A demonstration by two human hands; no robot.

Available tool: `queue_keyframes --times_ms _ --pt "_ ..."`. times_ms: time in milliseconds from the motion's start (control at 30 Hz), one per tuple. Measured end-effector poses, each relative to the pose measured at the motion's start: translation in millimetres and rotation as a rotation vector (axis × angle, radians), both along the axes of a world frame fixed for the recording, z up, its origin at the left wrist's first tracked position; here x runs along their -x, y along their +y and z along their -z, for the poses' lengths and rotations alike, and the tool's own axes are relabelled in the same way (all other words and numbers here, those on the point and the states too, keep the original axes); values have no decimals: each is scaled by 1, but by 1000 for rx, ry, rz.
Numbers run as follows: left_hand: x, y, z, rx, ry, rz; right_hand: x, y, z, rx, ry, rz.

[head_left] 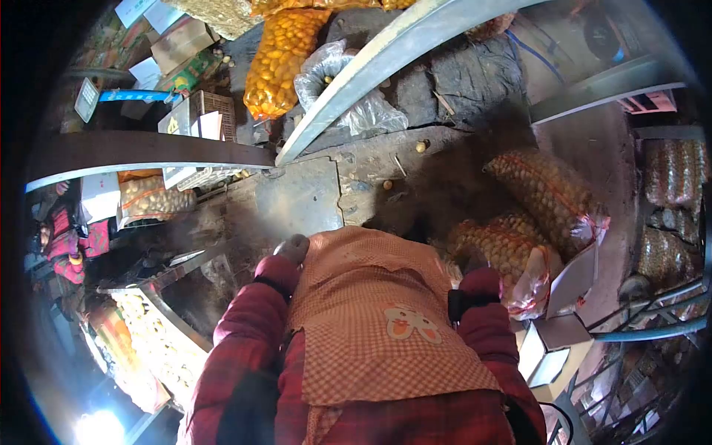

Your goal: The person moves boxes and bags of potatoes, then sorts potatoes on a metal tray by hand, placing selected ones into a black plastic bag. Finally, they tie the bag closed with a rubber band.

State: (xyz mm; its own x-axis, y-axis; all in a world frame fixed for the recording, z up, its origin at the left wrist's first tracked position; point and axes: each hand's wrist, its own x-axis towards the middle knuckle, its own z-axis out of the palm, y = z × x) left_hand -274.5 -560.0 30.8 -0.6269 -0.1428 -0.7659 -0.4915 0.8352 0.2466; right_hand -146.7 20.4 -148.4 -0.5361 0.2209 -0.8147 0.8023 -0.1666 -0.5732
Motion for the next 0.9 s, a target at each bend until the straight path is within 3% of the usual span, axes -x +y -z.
queue_keyframes --times_ms 33,133,167,267,400,500,567,600,700,800,900 --pt "-8 3 6 34 18 -19 31 -6 -36 107 -39 214" --pt "-16 28 21 42 -22 -11 71 9 -57 184 -64 346" --pt "-19 30 24 3 -61 19 79 14 -53 202 -72 373" --pt "21 92 -35 151 -54 153 88 16 -24 275 -108 456" --pt "56 113 -49 158 -1 236 90 -8 8 373 -198 581" --pt "64 103 -23 248 -105 272 92 -40 40 422 -268 679" --pt "91 115 -33 223 -119 394 87 -63 60 597 -101 527" --pt "97 106 -19 167 -71 413 88 -76 68 603 -113 559" --pt "141 105 19 181 -122 518 123 -116 62 422 -314 721" --pt "174 95 70 170 -199 495 135 -157 99 213 -495 455" --pt "203 95 102 117 9 693 159 -197 151 14 -438 128"
